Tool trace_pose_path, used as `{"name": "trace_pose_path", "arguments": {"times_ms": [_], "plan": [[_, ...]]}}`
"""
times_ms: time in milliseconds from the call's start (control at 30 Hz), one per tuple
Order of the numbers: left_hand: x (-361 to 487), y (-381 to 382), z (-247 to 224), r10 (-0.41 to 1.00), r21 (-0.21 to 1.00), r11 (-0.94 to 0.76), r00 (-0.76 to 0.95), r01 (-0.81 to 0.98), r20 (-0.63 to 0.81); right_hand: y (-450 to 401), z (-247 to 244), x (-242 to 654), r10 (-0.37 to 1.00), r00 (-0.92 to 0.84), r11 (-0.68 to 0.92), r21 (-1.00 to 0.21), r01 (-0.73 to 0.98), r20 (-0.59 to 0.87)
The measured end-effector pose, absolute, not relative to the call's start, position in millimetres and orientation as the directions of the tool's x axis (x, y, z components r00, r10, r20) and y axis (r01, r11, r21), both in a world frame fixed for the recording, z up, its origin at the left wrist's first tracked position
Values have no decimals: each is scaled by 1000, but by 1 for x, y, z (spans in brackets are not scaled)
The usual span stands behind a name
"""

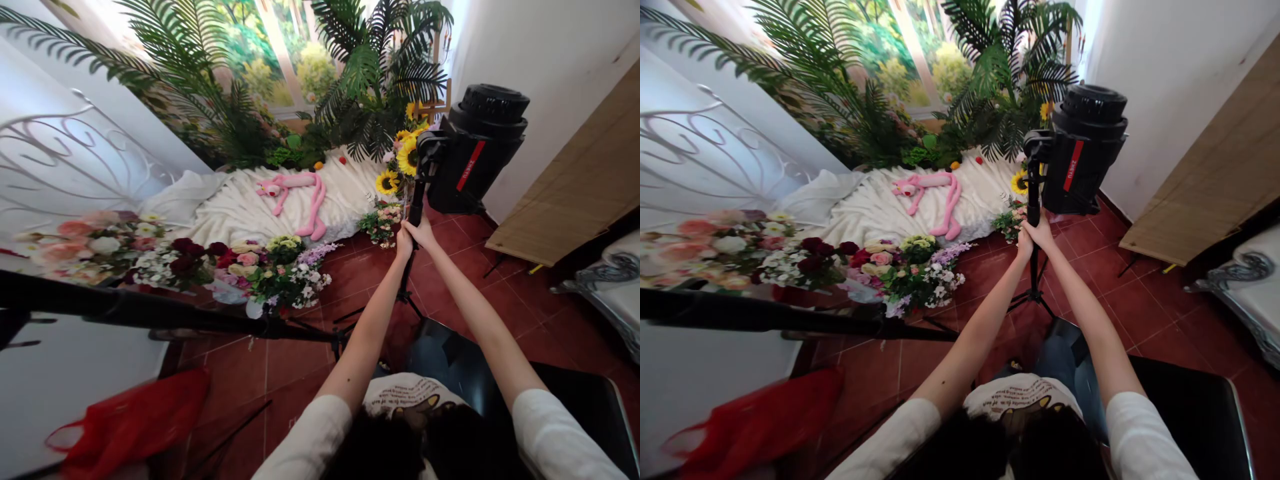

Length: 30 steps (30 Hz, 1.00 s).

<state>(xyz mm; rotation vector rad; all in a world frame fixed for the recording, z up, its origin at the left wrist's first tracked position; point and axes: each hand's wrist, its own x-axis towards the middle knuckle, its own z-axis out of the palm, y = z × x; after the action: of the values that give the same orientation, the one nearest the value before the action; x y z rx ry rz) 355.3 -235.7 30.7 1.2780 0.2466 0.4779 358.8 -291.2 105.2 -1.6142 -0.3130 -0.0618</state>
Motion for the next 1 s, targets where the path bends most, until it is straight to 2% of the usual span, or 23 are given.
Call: {"name": "trace_pose_path", "arguments": {"times_ms": [100, 200, 367, 467, 567, 733, 833, 933, 1000], "plan": [[356, -235, 30, 531, 954, 219, 845, -206, 61, -300, 95, 353, 157, 960, -21, -971, 239, 233], [356, -234, 28, 516, 968, 192, 855, -163, 41, -314, 90, 340, 171, 962, 32, -977, 211, 213], [358, -236, 23, 533, 969, 157, 842, -193, 81, -345, 89, 311, 187, 962, 58, -980, 191, 198], [362, -237, 20, 508, 963, 184, 857, -199, 80, -357, 79, 304, 203, 947, -53, -963, 263, 248], [363, -238, 18, 459, 954, 214, 883, -212, 94, -364, 68, 303, 156, 943, -187, -929, 320, 294], [360, -239, 21, 443, 950, 213, 889, -229, 115, -369, 65, 304, 127, 955, -338, -894, 296, 268], [359, -238, 22, 430, 959, 209, 899, -192, 86, -364, 64, 308, 118, 972, -350, -907, 234, 205], [361, -238, 19, 440, 967, 177, 894, -182, 87, -354, 59, 315, 91, 996, -207, -978, 20, 1], [364, -237, 15, 459, 969, 150, 882, -196, 108, -350, 56, 318, 106, 988, -139, -985, -99, -114]]}}
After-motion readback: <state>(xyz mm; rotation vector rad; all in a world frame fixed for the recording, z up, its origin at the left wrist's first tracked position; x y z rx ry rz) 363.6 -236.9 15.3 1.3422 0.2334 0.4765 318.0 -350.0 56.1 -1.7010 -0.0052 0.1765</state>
